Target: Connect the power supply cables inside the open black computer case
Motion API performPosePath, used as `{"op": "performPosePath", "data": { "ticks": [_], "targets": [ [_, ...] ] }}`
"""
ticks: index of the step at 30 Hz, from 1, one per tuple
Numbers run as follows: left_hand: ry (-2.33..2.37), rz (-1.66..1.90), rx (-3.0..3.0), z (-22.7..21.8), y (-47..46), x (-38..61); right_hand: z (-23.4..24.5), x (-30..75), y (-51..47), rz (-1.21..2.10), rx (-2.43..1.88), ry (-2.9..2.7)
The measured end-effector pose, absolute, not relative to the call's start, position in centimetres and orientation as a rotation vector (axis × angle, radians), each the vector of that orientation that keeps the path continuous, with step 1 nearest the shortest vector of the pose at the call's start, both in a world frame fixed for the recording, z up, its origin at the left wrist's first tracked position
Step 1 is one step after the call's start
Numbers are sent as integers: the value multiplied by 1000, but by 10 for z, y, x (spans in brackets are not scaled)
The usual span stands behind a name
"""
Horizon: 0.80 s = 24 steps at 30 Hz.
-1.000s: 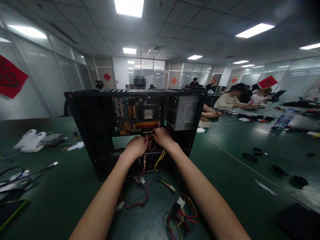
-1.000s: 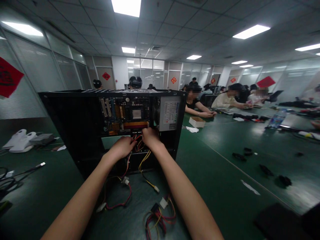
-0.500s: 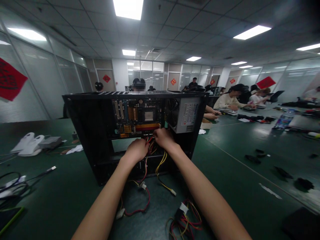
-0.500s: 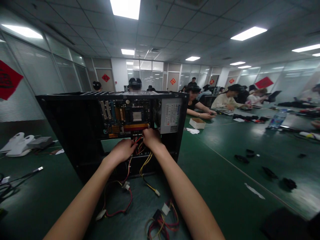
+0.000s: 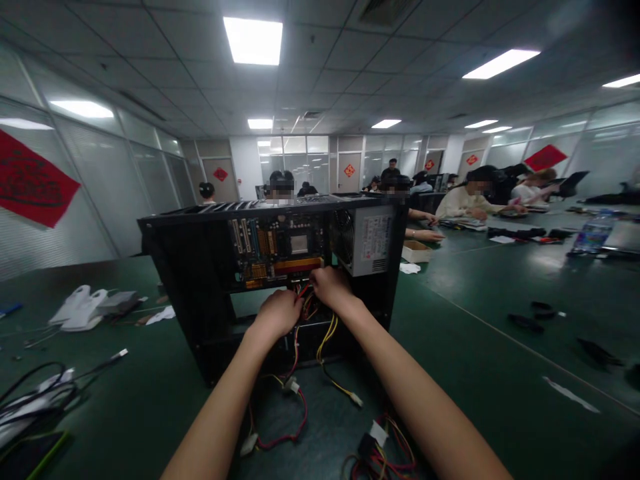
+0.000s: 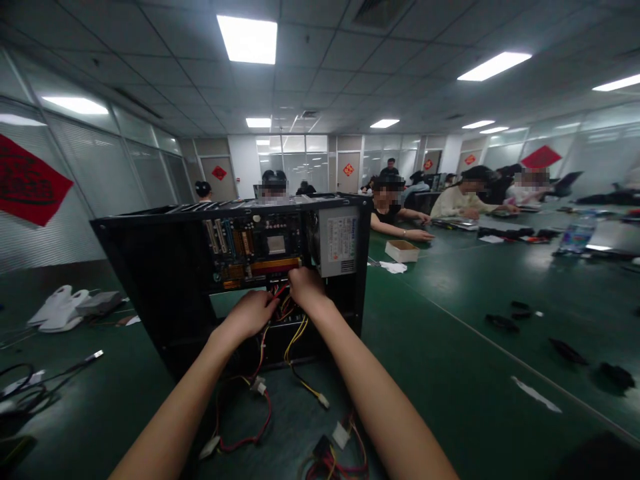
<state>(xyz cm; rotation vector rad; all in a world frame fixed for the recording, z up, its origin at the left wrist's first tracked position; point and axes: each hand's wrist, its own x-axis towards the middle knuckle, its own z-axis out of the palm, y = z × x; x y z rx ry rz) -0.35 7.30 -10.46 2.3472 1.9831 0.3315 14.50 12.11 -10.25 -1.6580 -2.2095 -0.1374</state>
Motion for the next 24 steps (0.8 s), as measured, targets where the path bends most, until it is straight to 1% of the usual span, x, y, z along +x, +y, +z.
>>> {"op": "performPosePath", "data": {
  "ticks": [9,17,24],
  "targets": [
    [1940,329,2393,-104,75,-5,-98,146,117,-96,-1647,-2207],
    [1995,319,2392,-103,74,-3,-101,147,117,-110,-1651,-2188],
    [1928,313,2429,-100,74,-4,-100,148,113,-81,-1677,-2184]
  ]
}}
